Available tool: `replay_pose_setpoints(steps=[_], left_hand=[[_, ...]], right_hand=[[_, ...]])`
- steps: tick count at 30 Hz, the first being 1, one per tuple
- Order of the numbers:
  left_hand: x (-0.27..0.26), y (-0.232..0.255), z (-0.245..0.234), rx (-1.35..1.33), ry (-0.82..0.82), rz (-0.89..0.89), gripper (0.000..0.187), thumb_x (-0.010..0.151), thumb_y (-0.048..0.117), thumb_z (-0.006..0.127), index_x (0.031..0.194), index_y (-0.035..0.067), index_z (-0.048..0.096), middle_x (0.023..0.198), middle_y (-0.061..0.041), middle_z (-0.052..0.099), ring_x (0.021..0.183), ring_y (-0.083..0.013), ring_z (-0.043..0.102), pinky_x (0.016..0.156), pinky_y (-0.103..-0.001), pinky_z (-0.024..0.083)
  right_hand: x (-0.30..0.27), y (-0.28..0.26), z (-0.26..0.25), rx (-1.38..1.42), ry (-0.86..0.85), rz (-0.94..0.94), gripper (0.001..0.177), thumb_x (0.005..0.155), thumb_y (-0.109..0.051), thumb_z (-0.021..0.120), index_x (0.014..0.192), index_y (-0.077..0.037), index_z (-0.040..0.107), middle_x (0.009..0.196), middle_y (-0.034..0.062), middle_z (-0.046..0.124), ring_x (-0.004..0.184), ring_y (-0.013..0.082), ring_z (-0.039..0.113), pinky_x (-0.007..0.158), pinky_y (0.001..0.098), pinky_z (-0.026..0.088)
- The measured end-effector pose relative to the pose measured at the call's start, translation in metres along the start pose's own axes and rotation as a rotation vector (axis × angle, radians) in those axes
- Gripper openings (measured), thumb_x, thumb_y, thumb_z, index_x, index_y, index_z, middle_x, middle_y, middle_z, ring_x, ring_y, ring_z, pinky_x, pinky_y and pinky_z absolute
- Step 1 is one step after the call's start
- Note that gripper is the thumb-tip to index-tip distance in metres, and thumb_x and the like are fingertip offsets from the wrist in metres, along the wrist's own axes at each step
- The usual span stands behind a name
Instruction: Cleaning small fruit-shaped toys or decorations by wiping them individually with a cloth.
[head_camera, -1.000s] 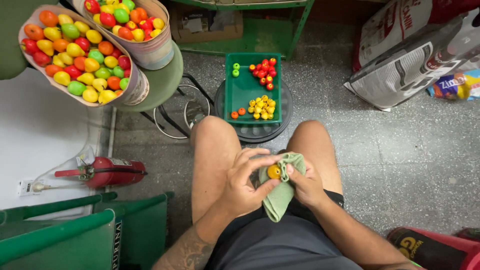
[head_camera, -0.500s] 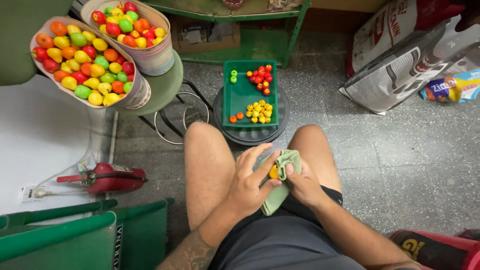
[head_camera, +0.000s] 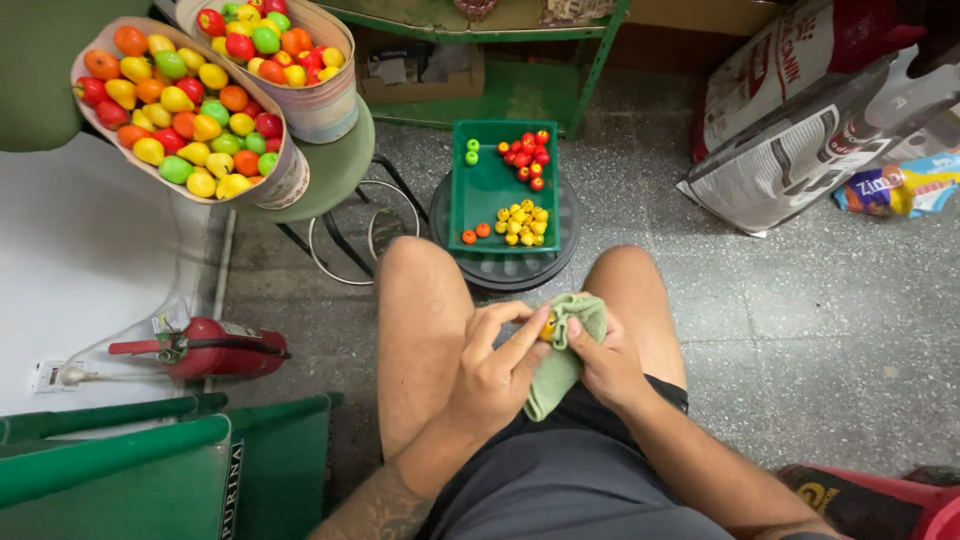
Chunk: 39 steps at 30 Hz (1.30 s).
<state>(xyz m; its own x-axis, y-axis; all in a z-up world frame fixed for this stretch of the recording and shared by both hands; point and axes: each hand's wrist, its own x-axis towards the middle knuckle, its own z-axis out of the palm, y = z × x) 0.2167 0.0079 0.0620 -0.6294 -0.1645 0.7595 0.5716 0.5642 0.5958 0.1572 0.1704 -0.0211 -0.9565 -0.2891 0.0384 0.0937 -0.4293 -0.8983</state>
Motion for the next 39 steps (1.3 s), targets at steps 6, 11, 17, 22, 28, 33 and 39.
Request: replay_pose_setpoints(steps=[6, 11, 17, 22, 28, 33, 39], left_hand=[[-0.014, -0.006, 0.001, -0.055, 0.037, -0.091, 0.033, 0.082, 0.023, 0.087, 0.110, 0.008, 0.079, 0.098, -0.006, 0.068, 0.079, -0.0199, 0.068, 0.079, -0.034, 0.060], [0.003, -0.002, -0.005, -0.079, -0.068, -0.034, 0.027, 0.096, 0.019, 0.070, 0.117, 0.003, 0.076, 0.103, -0.012, 0.069, 0.083, -0.0288, 0.069, 0.080, -0.041, 0.057], [-0.007, -0.003, -0.006, 0.002, -0.211, -0.089, 0.037, 0.104, 0.024, 0.059, 0.130, -0.001, 0.065, 0.113, -0.018, 0.061, 0.099, -0.0317, 0.064, 0.091, -0.043, 0.053], [-0.007, -0.003, -0.002, -0.043, -0.167, -0.113, 0.035, 0.102, 0.021, 0.066, 0.131, 0.002, 0.065, 0.111, -0.017, 0.062, 0.099, -0.0297, 0.065, 0.089, -0.039, 0.058], [-0.002, 0.002, 0.004, -0.052, -0.025, -0.172, 0.028, 0.093, 0.021, 0.074, 0.118, 0.008, 0.076, 0.107, -0.008, 0.078, 0.088, -0.0293, 0.073, 0.084, -0.041, 0.057], [-0.003, 0.002, -0.001, -0.001, -0.009, -0.131, 0.025, 0.093, 0.024, 0.075, 0.112, 0.008, 0.076, 0.104, -0.007, 0.072, 0.089, -0.0280, 0.069, 0.083, -0.040, 0.058], [-0.002, 0.002, -0.004, -0.118, -0.074, -0.137, 0.023, 0.090, 0.022, 0.078, 0.108, 0.009, 0.078, 0.104, -0.008, 0.076, 0.088, -0.0286, 0.074, 0.079, -0.040, 0.061]], right_hand=[[-0.001, 0.017, -0.017, 0.020, -0.023, 0.040, 0.016, 0.102, -0.015, 0.061, 0.106, 0.000, 0.064, 0.072, 0.0151, 0.070, 0.062, 0.0218, 0.072, 0.056, 0.0381, 0.063], [-0.001, -0.027, 0.015, -0.001, -0.207, 0.035, 0.041, 0.096, -0.024, 0.068, 0.124, 0.005, 0.063, 0.086, 0.0171, 0.075, 0.078, 0.0187, 0.074, 0.069, 0.0390, 0.064], [-0.003, -0.025, 0.005, -0.253, -0.183, 0.021, 0.026, 0.101, -0.032, 0.065, 0.106, -0.006, 0.067, 0.095, -0.0002, 0.062, 0.086, 0.0096, 0.059, 0.076, 0.0242, 0.049], [-0.002, -0.037, 0.015, -0.207, -0.220, 0.052, 0.033, 0.100, -0.030, 0.065, 0.118, -0.002, 0.068, 0.110, 0.0066, 0.067, 0.102, 0.0172, 0.066, 0.091, 0.0290, 0.053], [0.000, -0.031, 0.017, -0.079, -0.078, 0.045, 0.032, 0.094, -0.021, 0.070, 0.114, 0.004, 0.068, 0.077, 0.0148, 0.074, 0.069, 0.0166, 0.073, 0.061, 0.0361, 0.063], [-0.005, -0.026, 0.016, -0.079, -0.067, 0.045, 0.030, 0.095, -0.019, 0.069, 0.116, 0.002, 0.068, 0.080, 0.0155, 0.076, 0.070, 0.0188, 0.075, 0.063, 0.0372, 0.064], [-0.009, -0.003, -0.011, -0.064, -0.044, 0.016, 0.029, 0.099, -0.016, 0.061, 0.118, 0.006, 0.066, 0.083, 0.0180, 0.074, 0.073, 0.0232, 0.076, 0.064, 0.0405, 0.065]])
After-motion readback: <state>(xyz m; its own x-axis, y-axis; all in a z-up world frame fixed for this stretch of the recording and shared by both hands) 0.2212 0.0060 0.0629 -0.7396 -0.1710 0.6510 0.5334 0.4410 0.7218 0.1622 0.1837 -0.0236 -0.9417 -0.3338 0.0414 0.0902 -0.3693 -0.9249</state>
